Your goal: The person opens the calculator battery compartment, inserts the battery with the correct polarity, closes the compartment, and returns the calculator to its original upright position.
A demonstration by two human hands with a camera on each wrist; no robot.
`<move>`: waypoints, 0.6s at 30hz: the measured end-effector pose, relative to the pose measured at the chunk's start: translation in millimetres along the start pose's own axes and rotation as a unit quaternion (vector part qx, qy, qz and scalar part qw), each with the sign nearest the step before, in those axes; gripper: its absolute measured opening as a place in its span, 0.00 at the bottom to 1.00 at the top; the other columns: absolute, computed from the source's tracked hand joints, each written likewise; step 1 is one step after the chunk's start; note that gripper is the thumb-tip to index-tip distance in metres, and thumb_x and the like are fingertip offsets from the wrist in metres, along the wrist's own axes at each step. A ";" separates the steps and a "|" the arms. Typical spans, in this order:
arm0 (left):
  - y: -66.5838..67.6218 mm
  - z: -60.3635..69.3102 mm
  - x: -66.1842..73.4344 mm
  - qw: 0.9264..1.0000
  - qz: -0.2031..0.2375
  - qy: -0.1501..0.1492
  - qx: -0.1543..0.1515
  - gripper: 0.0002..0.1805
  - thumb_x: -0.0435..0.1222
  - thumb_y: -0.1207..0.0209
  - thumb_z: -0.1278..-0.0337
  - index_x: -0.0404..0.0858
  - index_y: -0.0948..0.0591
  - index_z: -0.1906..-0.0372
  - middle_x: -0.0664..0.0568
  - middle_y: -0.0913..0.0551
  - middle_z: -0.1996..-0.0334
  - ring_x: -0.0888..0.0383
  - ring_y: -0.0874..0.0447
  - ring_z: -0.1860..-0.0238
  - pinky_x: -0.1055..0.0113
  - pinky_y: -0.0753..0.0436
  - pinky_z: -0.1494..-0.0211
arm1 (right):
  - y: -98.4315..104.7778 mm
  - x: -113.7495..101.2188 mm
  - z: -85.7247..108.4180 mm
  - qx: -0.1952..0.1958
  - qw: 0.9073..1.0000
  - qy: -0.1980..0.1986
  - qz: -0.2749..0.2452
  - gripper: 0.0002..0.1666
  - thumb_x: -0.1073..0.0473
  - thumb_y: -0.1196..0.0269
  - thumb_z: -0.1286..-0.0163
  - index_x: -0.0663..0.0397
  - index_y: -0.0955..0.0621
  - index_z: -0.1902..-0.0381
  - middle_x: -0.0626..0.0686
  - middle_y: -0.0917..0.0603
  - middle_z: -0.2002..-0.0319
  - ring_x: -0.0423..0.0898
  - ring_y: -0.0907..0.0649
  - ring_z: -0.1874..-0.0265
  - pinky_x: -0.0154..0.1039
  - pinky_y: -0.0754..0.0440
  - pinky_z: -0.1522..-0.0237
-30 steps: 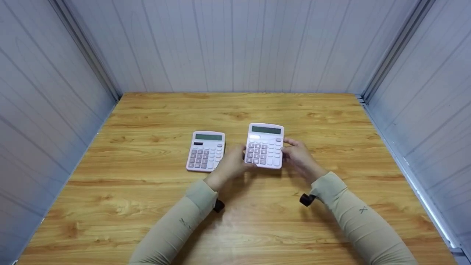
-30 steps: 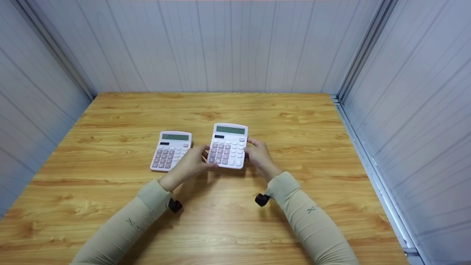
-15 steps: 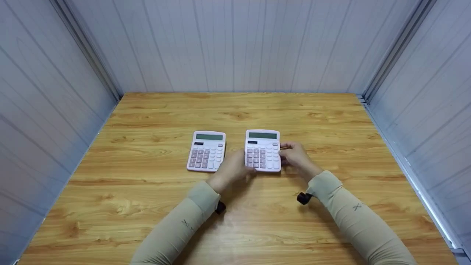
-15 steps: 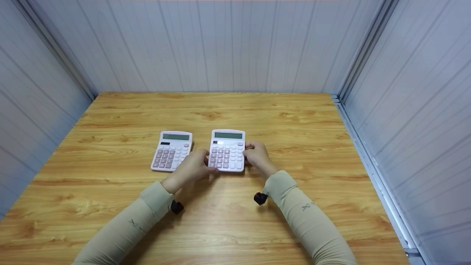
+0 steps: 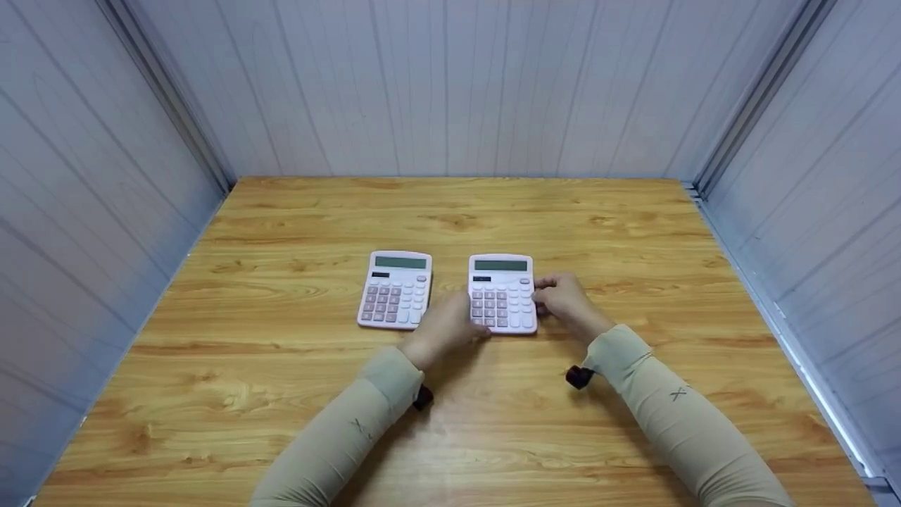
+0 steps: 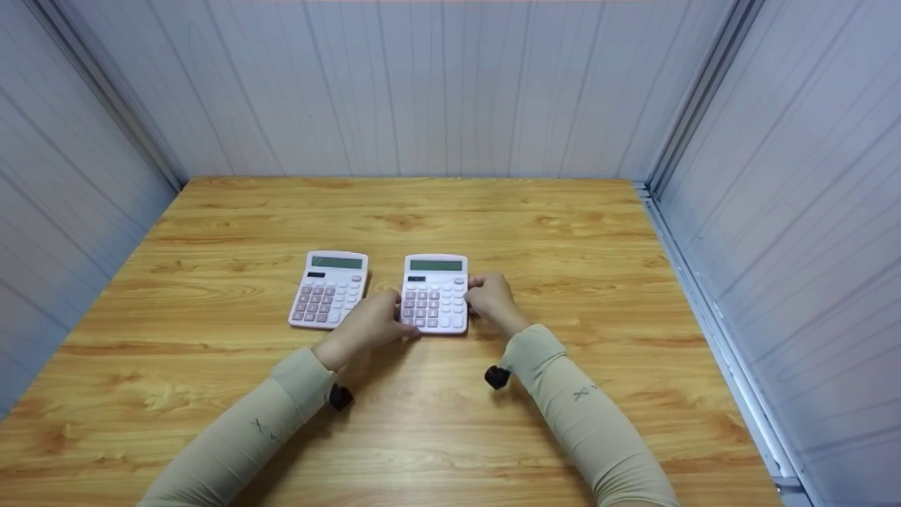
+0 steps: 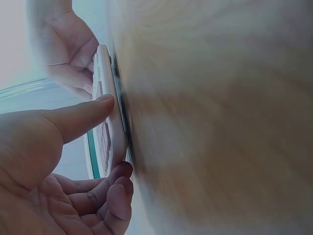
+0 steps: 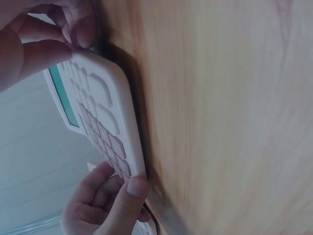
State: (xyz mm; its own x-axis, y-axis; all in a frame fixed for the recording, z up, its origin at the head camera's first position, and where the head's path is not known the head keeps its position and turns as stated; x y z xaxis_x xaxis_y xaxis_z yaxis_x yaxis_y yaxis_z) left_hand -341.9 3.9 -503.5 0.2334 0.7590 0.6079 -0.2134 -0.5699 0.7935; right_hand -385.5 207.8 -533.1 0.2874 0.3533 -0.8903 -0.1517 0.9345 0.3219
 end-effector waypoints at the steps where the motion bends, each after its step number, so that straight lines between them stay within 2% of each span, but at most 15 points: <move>1: -0.1 -0.2 0.0 1.000 -0.003 -0.001 0.000 0.17 0.37 0.20 0.47 0.35 0.13 0.56 0.51 0.16 0.65 0.54 0.23 0.64 0.56 0.18 0.57 | -0.2 -0.1 -0.5 0.000 1.000 0.001 0.002 0.21 0.73 0.42 0.25 0.74 0.18 0.37 0.59 0.15 0.50 0.42 0.16 0.61 0.30 0.13 0.62; 5: -1.4 -1.4 -1.4 1.000 -0.004 0.002 -0.003 0.17 0.37 0.20 0.46 0.35 0.13 0.56 0.51 0.15 0.65 0.54 0.23 0.65 0.57 0.19 0.58 | -0.5 0.1 -1.9 0.000 1.000 0.003 0.009 0.20 0.74 0.42 0.25 0.74 0.18 0.38 0.59 0.15 0.51 0.43 0.15 0.61 0.30 0.13 0.63; 12: 0.1 0.3 0.1 1.000 -0.008 0.007 -0.013 0.13 0.39 0.21 0.46 0.37 0.13 0.64 0.54 0.18 0.73 0.56 0.24 0.72 0.61 0.25 0.67 | 0.2 2.4 -2.8 -0.006 1.000 -0.002 0.003 0.20 0.73 0.41 0.24 0.74 0.17 0.38 0.57 0.13 0.53 0.41 0.15 0.63 0.31 0.12 0.62; 15: 4.6 0.0 0.0 1.000 -0.015 0.005 -0.011 0.14 0.43 0.21 0.45 0.39 0.14 0.67 0.55 0.19 0.75 0.57 0.25 0.74 0.61 0.26 0.69 | 3.1 4.4 -4.0 -0.007 1.000 -0.009 -0.016 0.20 0.71 0.40 0.23 0.74 0.18 0.37 0.56 0.13 0.55 0.40 0.14 0.65 0.30 0.12 0.62; 18: 13.4 -2.6 -3.2 1.000 -0.020 0.022 0.003 0.19 0.49 0.23 0.40 0.38 0.15 0.65 0.53 0.19 0.73 0.55 0.24 0.74 0.59 0.24 0.68 | 8.6 2.3 -6.1 -0.001 0.999 -0.008 -0.037 0.20 0.68 0.39 0.21 0.73 0.18 0.36 0.54 0.12 0.58 0.41 0.14 0.67 0.31 0.12 0.64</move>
State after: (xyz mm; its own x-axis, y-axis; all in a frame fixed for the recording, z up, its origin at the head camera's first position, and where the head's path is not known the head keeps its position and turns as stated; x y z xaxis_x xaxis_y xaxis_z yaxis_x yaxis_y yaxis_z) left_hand -347.9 -5.4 -494.8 0.2005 0.7945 0.5733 -0.1981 -0.5402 0.8179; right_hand -391.9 216.4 -534.4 0.3124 0.2844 -0.9064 -0.1307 0.9579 0.2555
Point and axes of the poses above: each hand's wrist, its own z-axis away from the middle knuckle, its own y-axis out of the back of the hand, x = y × z, the point moved 9 cm from there along -z, towards the middle knuckle
